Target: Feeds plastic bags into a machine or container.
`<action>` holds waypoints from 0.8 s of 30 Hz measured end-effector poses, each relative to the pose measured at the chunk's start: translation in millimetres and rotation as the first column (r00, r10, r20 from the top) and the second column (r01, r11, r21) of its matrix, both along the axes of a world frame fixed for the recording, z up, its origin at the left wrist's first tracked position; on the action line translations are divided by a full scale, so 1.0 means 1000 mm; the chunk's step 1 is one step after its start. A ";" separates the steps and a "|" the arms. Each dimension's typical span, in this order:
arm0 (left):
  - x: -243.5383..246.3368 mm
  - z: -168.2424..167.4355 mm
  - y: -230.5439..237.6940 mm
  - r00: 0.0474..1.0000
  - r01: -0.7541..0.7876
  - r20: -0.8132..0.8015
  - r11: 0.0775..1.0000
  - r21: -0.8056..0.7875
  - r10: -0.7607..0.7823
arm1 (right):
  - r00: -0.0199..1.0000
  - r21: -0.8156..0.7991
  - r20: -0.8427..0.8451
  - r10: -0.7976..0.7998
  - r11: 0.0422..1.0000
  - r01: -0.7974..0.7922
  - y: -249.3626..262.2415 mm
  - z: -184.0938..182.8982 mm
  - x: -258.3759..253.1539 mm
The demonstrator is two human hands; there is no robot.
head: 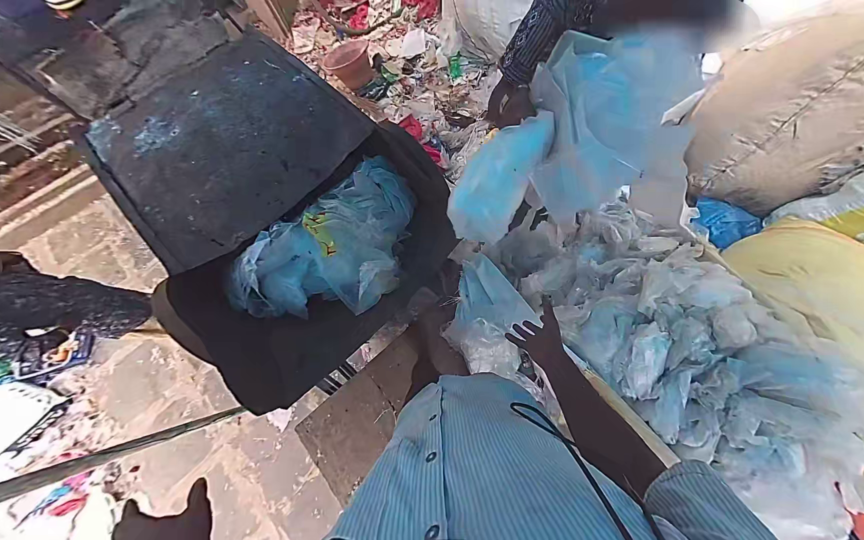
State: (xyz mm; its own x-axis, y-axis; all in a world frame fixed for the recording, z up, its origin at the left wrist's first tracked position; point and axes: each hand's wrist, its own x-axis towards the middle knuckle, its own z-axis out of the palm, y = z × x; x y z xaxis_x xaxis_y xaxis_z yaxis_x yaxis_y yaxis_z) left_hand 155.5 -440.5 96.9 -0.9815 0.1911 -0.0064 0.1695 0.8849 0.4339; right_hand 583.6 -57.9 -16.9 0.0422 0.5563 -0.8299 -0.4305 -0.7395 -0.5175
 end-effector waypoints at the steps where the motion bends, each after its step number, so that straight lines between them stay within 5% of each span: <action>1: -0.007 0.018 0.018 0.993 0.056 -0.113 0.994 0.097 -0.045 | 1.000 0.054 0.003 -0.012 0.998 0.012 0.008 0.008 0.000; 4: -0.036 0.066 0.065 0.905 0.213 -0.417 0.937 0.277 -0.083 | 0.986 0.385 0.164 0.044 0.917 -0.105 0.038 0.040 -0.023; 6: -0.040 0.100 0.099 0.844 0.333 -0.524 0.879 0.342 -0.115 | 0.945 0.643 0.318 0.083 0.713 -0.279 0.053 0.063 -0.052; 8: -0.034 0.121 0.138 0.810 0.457 -0.548 0.810 0.368 -0.208 | 0.872 0.734 0.473 0.123 0.492 -0.468 0.063 0.084 -0.090; 11: -0.007 0.130 0.215 0.726 0.639 -0.507 0.728 0.250 -0.464 | 0.730 0.663 0.666 0.152 0.330 -0.673 0.062 0.095 -0.153; 17: -0.008 0.091 0.377 0.485 0.829 -0.312 0.543 -0.135 -0.817 | 0.693 0.683 0.714 -0.103 0.323 -0.655 0.073 0.054 -0.236; 21: -0.036 0.062 0.465 0.433 0.853 -0.055 0.429 -0.297 -0.900 | 0.414 0.403 0.909 -0.047 0.345 -0.848 0.068 0.061 -0.255; 24: -0.062 0.028 0.484 0.476 0.860 0.132 0.429 -0.276 -0.869 | 0.260 0.271 0.962 -0.078 0.238 -0.933 0.081 0.070 -0.271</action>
State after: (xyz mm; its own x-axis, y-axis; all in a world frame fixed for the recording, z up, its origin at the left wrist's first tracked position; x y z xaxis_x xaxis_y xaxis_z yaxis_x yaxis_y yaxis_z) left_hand 93.7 43.4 124.7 -0.3040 0.9339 -0.1884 0.9213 0.3385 0.1916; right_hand 313.0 23.4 53.0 -0.3002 0.9326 0.2002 0.7071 0.3584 -0.6096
